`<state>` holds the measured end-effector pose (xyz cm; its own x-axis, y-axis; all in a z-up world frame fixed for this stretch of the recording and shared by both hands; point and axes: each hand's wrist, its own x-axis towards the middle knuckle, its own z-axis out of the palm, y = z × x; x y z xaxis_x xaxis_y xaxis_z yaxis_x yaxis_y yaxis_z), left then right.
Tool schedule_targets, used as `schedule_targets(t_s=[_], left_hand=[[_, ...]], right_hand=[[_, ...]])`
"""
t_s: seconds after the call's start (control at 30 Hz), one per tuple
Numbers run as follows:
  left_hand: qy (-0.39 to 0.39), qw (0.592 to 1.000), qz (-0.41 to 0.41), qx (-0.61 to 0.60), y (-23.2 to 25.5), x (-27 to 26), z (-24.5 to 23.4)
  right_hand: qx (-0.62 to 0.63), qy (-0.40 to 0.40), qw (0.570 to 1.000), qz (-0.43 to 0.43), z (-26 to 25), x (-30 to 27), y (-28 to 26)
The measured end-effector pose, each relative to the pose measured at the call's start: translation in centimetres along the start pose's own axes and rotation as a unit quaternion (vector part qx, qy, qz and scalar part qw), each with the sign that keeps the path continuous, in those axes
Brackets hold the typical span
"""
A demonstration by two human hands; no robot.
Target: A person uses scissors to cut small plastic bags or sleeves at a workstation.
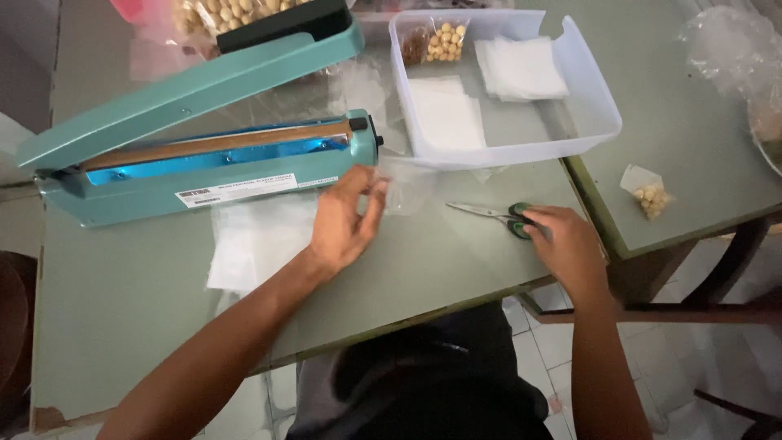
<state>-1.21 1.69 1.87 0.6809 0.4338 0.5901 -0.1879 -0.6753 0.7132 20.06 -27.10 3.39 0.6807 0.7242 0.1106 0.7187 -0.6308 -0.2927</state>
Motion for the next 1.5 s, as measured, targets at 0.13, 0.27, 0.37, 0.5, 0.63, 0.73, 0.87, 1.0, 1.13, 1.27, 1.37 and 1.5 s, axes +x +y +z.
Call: schedule_targets(t_s=[0.13, 0.27, 0.37, 0.5, 0.63, 0.73, 0.87, 1.0, 1.13, 1.27, 1.37, 1.5], left_hand=[[0.019, 0.998, -0.012, -0.066, -2.2, -0.4, 1.0], [-0.011, 0.999, 0.007, -0.031, -1.3, -0.8, 1.5], [-0.022, 0.999, 0.026, -0.018, -0.6, -0.9, 1.5], [-0.031, 0.999, -0.005, -0.032, -0.2, -0.8, 0.7], [-0.085, 0.995, 0.015, 0.046, -2.4, -1.4, 1.7], [-0.142, 0.974, 0.142, 0.108, -2.7, -1.4, 1.8], [-0.337, 0.914, 0.126, 0.188, -1.9, -0.8, 1.5], [-0.249, 0.928, 0.191, 0.202, -3.1, -1.7, 2.3], [-0.3, 0.919, 0.15, 0.209, -2.9, -1.4, 2.4], [-0.265, 0.928, 0.181, 0.19, -2.8, -1.4, 1.8], [-0.268, 0.927, 0.18, 0.192, -2.8, -1.7, 2.0], [-0.208, 0.922, 0.221, 0.242, -3.8, -2.8, 3.7]], right_hand=[[0.075, 0.1, 0.99, -0.059, -1.4, 0.3, -4.5], [0.323, 0.063, 0.932, -0.154, -2.4, 2.2, -9.4], [0.322, -0.035, 0.927, -0.188, -3.1, 4.4, -12.4], [0.314, -0.019, 0.943, -0.106, -4.3, 8.7, -10.4], [0.298, 0.11, 0.943, -0.093, -6.0, 18.3, -3.0], [0.249, 0.124, 0.961, 0.007, -5.8, 25.4, 2.4], [0.222, 0.107, 0.965, 0.09, -3.4, 32.1, 8.0], [0.056, 0.148, 0.986, 0.054, 0.9, 36.3, 14.4], [-0.242, 0.145, 0.958, 0.048, -0.3, 33.5, 8.4], [-0.06, 0.318, 0.905, -0.277, -3.1, 26.6, -2.5], [0.135, 0.188, 0.896, -0.378, -4.8, 19.1, -12.2], [0.146, -0.1, 0.854, -0.489, -3.6, 12.3, -21.7]])
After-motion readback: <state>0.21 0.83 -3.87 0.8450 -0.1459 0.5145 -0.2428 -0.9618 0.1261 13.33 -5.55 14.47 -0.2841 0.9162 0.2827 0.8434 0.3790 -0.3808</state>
